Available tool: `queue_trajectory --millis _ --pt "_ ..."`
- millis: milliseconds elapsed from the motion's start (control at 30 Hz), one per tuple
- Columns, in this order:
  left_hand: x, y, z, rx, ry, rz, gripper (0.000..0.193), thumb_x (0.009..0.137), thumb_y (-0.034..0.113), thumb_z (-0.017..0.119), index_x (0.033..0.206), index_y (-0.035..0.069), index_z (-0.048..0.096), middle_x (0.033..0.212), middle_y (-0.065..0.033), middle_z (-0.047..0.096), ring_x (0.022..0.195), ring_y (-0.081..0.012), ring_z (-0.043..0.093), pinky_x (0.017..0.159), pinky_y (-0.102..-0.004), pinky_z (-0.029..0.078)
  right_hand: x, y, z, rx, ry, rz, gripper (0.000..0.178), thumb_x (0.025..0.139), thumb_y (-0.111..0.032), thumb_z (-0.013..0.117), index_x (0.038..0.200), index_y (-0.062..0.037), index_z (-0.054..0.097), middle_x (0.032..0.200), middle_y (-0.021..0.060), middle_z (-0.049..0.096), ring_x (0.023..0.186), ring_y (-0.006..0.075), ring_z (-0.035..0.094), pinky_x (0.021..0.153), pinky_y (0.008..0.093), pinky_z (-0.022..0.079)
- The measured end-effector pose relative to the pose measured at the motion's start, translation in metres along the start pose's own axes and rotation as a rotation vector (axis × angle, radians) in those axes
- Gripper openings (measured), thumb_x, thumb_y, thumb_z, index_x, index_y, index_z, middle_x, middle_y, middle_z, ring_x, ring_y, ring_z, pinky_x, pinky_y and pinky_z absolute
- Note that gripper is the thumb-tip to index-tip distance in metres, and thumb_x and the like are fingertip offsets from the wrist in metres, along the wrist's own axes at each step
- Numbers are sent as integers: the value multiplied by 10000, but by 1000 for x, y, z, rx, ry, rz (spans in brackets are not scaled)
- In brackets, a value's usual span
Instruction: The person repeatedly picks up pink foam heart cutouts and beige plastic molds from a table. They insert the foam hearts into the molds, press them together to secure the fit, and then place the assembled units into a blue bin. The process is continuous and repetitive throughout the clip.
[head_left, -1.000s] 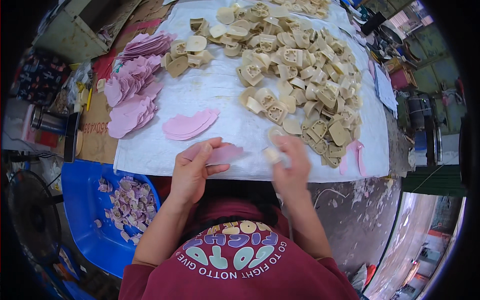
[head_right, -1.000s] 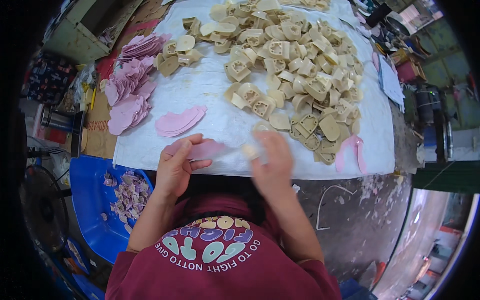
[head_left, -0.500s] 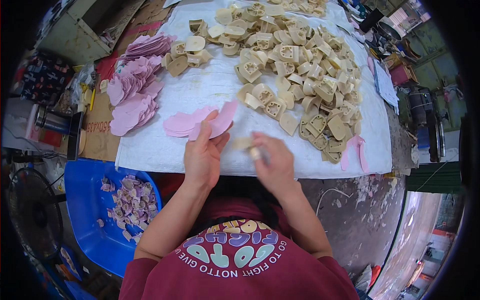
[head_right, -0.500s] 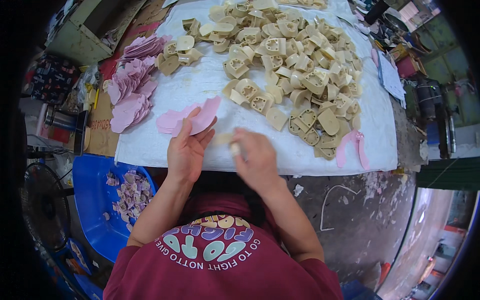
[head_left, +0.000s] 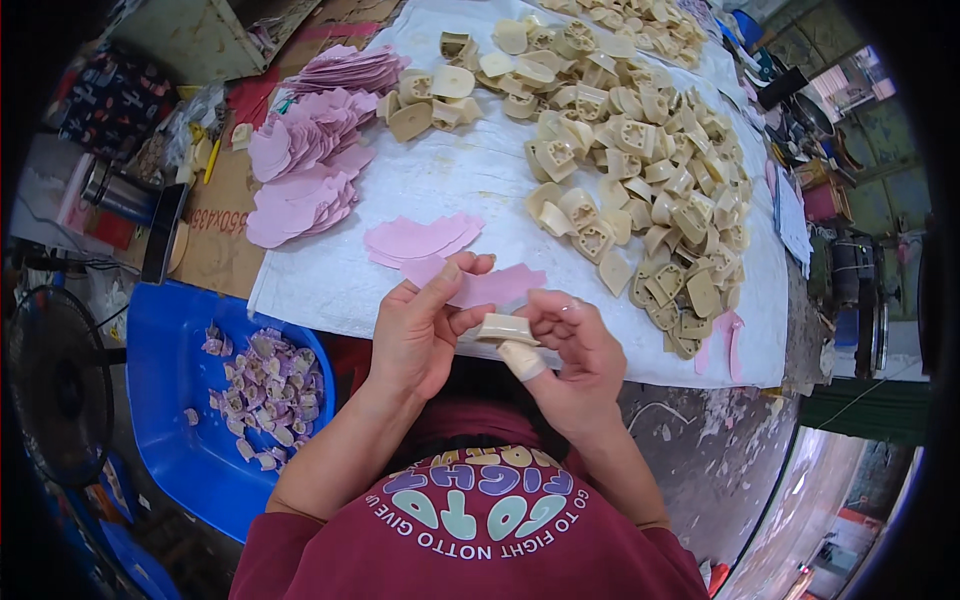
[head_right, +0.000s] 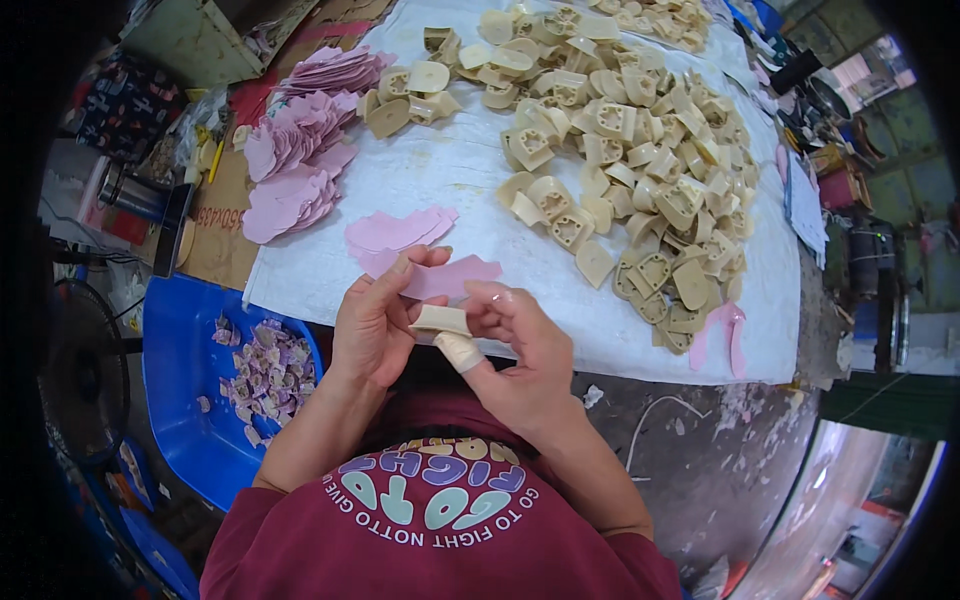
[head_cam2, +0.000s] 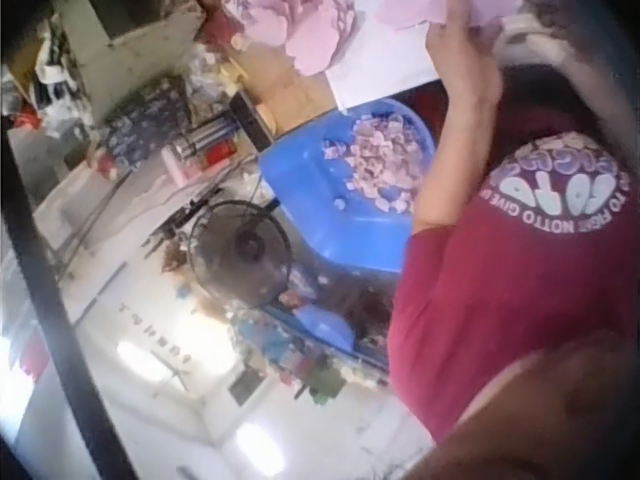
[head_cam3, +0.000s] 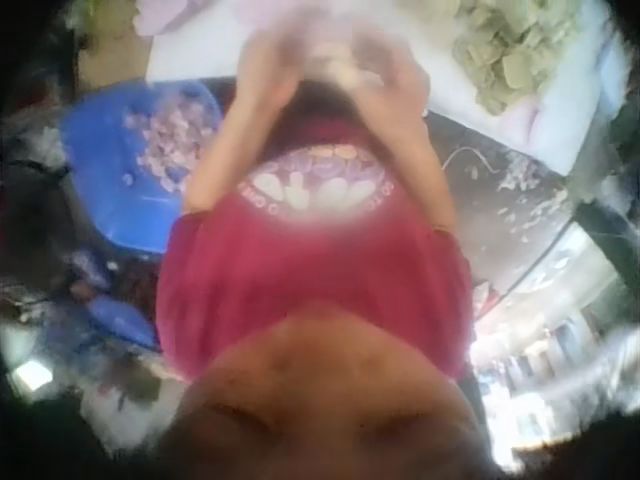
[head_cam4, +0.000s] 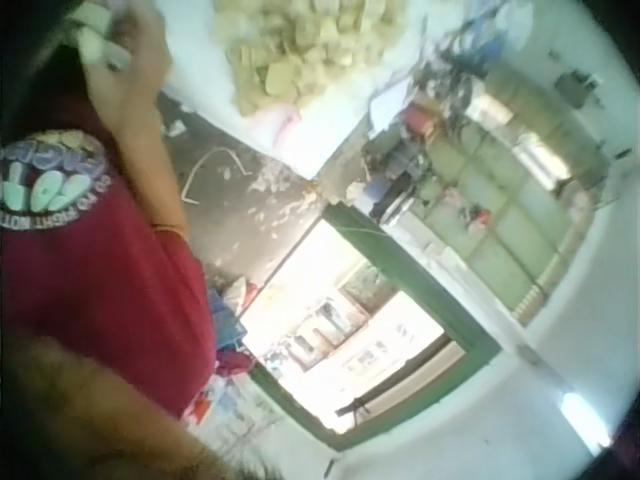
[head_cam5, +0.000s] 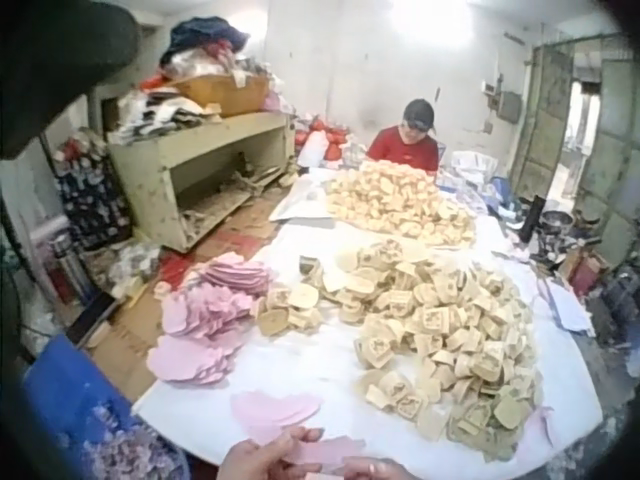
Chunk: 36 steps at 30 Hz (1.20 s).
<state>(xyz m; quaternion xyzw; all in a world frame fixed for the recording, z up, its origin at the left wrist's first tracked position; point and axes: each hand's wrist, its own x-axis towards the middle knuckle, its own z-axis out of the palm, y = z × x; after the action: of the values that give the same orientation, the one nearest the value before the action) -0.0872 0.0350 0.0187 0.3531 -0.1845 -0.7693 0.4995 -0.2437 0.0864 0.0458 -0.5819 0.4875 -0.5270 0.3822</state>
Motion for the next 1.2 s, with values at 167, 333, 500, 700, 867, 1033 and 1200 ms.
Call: queue_trajectory --millis 167,333,500,700,867,1033,1200 --pt "-18 2 11 -44 -88 17 347 974 259 561 1202 0 586 1172 -168 645 1079 -233 634 947 -383 504 8 0 -1 -331 26 -379 381 698 42 744 1057 -2 625 1075 146 654 946 284 659 799 339 544" --pt "-26 6 17 -23 -158 9 372 994 290 522 1226 3 574 1188 -177 643 1086 -229 634 945 -370 506 7 1 -4 -333 37 -431 394 675 45 748 1046 -15 628 1074 146 666 972 297 649 828 359 532" --pt "-28 9 21 7 -166 2 375 999 300 508 1225 8 573 1181 -176 646 1088 -222 633 949 -370 505 8 -2 -6 -367 28 -445 365 687 27 744 1030 -18 627 1068 143 672 976 311 646 833 371 530" --pt "-28 12 24 -61 -175 -48 381 999 311 502 1225 12 568 1185 -183 642 1092 -237 631 956 -385 499 9 -3 -9 -340 48 -462 365 691 20 747 1029 -20 616 1056 137 674 962 312 644 826 374 530" --pt "-27 15 25 -82 -182 -81 395 997 319 501 1229 4 560 1197 -193 633 1118 -251 616 972 -395 487 11 -3 -11 -358 33 -485 382 682 25 749 1035 -23 608 1048 136 673 949 303 640 816 372 530" --pt "-32 19 32 -55 -176 -75 421 993 323 510 1247 -10 544 1198 -199 630 1124 -250 610 981 -397 480 14 -3 -20 -328 4 -535 384 674 31 745 1029 -22 609 1049 141 675 953 310 652 806 367 537" --pt "-32 20 36 -43 -179 -44 422 1009 318 487 1237 -31 554 1193 -195 635 1088 -215 618 940 -360 495 13 -6 -19 -295 1 -536 380 674 45 736 1028 -19 613 1053 146 676 955 317 660 809 367 542"
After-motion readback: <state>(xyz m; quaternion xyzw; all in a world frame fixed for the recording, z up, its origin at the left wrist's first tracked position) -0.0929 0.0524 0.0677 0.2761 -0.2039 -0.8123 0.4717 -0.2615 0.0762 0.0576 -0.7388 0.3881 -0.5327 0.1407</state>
